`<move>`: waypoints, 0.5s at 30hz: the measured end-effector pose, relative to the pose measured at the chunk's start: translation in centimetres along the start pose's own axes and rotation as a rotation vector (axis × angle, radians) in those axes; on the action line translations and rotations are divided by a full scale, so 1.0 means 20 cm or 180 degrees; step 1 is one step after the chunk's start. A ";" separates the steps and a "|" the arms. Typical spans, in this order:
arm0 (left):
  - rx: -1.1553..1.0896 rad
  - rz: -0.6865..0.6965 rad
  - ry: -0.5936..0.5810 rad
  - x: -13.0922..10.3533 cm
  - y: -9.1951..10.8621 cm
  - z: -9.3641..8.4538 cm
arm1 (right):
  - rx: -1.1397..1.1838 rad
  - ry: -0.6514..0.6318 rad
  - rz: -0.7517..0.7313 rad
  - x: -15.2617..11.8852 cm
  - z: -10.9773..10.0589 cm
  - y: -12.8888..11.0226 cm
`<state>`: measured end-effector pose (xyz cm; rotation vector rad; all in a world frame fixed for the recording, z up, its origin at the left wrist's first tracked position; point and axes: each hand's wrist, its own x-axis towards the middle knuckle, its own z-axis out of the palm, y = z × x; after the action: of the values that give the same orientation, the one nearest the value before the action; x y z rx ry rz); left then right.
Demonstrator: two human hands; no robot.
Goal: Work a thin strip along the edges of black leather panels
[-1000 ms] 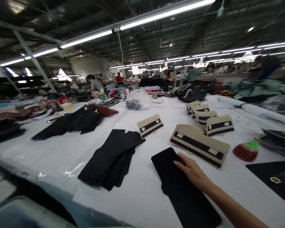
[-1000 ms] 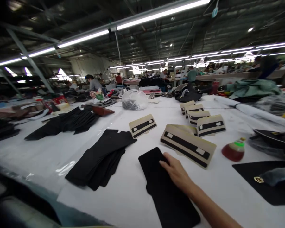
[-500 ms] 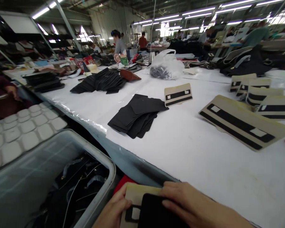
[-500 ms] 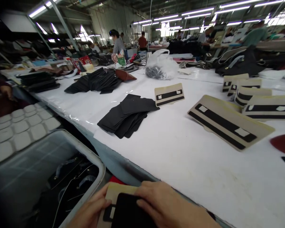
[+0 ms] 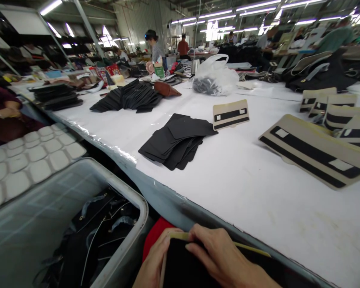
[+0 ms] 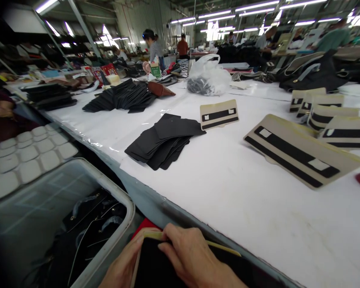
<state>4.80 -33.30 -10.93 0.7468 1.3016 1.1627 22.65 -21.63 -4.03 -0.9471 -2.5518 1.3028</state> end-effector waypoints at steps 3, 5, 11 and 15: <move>0.0311 0.0080 0.0098 -0.01 0.03 -0.02 | 0.0140 0.0020 0.0069 0.01 0.00 0.00; 0.0560 0.0053 0.0097 -0.02 0.11 -0.01 | 0.0229 0.0030 0.0104 0.01 0.00 0.00; 0.0859 -0.0111 -0.0168 -0.02 0.31 0.05 | 0.0354 0.0045 0.0049 0.03 0.01 0.01; 0.0775 -0.0180 -0.0289 -0.02 0.32 0.04 | 0.0567 0.0039 0.0002 0.04 0.00 0.02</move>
<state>4.14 -31.60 -4.69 0.9229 1.3935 0.9243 22.16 -21.05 -4.41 -0.9173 -2.3776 1.4897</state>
